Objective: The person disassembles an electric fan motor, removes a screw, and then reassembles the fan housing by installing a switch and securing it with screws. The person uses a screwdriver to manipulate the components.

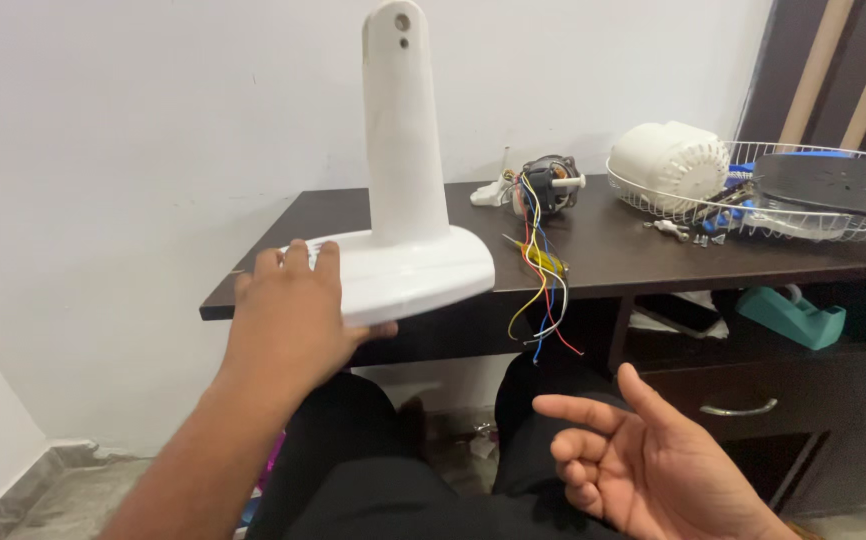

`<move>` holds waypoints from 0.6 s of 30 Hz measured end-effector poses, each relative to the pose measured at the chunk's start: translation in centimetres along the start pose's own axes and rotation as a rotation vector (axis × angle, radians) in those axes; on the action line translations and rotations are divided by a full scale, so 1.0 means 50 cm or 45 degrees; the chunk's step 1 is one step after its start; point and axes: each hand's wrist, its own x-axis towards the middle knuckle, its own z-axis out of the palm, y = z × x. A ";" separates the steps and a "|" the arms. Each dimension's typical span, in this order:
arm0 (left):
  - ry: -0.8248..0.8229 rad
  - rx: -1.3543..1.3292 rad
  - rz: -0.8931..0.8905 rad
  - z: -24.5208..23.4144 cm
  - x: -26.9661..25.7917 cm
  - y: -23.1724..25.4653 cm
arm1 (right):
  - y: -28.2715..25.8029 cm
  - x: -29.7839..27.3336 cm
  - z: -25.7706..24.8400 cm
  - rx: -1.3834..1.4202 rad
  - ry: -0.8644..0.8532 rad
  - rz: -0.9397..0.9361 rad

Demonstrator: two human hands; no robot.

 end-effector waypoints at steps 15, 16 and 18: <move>0.455 -2.269 -0.271 -0.165 -0.004 -0.184 | 0.001 0.001 -0.036 -0.193 -0.203 -0.171; 0.337 -2.398 -0.274 -0.173 -0.025 -0.198 | -0.007 0.002 -0.032 -0.306 -0.053 -0.235; 0.196 -2.384 -0.255 -0.183 -0.065 -0.217 | -0.023 -0.005 -0.018 -0.516 0.266 -0.349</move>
